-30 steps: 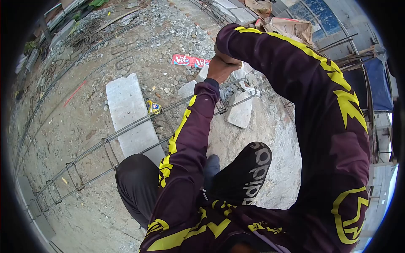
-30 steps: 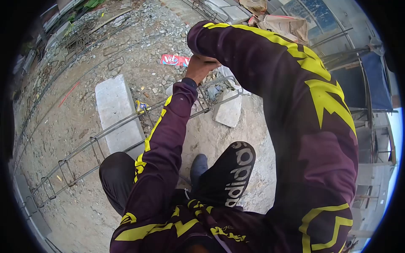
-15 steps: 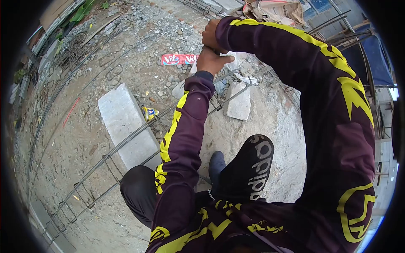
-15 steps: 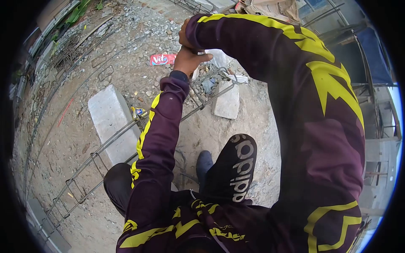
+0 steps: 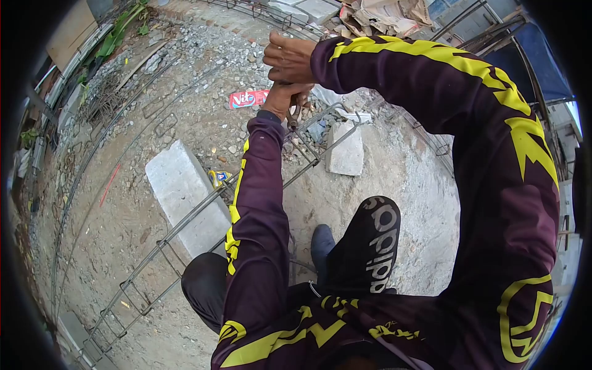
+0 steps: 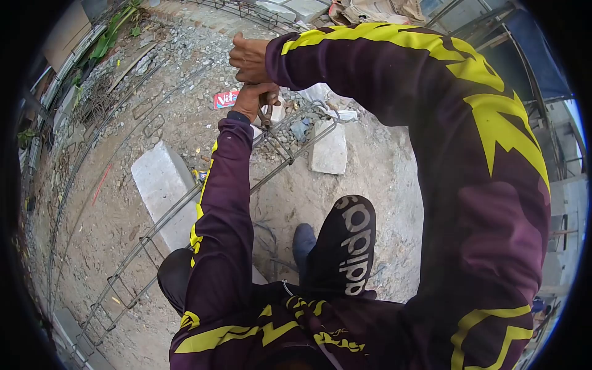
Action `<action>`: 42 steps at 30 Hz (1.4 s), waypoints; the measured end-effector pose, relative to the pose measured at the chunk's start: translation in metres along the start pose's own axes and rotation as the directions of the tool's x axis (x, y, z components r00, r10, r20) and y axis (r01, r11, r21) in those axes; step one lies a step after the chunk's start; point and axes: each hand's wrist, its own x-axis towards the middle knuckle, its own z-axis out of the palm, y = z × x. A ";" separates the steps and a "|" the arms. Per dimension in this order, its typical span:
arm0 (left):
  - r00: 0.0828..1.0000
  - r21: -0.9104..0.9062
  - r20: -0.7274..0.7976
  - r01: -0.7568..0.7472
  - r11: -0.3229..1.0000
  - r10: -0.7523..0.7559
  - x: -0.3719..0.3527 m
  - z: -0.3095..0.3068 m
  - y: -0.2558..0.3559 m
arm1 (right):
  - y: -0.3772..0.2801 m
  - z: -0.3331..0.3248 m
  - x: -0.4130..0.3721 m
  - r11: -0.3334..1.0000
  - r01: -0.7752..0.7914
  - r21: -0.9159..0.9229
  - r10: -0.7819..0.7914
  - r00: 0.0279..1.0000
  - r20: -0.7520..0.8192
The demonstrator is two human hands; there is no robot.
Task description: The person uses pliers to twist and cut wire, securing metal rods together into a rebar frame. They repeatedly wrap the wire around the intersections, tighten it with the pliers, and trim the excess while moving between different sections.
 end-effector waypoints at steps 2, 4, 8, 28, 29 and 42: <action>0.997 0.045 0.078 0.026 0.999 -0.029 -0.002 -0.005 0.001 | 0.006 0.008 -0.008 0.993 0.107 -0.053 -0.117 0.960 -0.253; 0.999 0.194 0.032 -0.049 0.980 0.044 -0.003 0.003 0.003 | 0.009 0.006 -0.006 0.993 0.102 0.060 -0.102 0.995 -0.009; 0.783 0.575 -0.380 -0.217 0.789 0.493 -0.004 0.038 -0.013 | 0.011 -0.003 0.013 0.990 0.014 0.140 -0.063 0.935 0.350; 0.795 0.573 -0.426 -0.131 0.809 0.431 0.010 0.022 -0.015 | -0.006 -0.022 0.037 0.977 -0.163 0.137 0.093 0.907 0.411; 0.887 0.522 -0.333 -0.109 0.846 0.319 0.015 0.006 -0.020 | -0.003 -0.017 0.030 0.994 -0.069 0.084 0.046 0.967 0.250; 0.949 0.624 -0.198 -0.071 0.779 0.245 -0.003 0.028 -0.009 | -0.002 -0.022 0.024 0.978 -0.205 0.047 0.138 0.792 0.594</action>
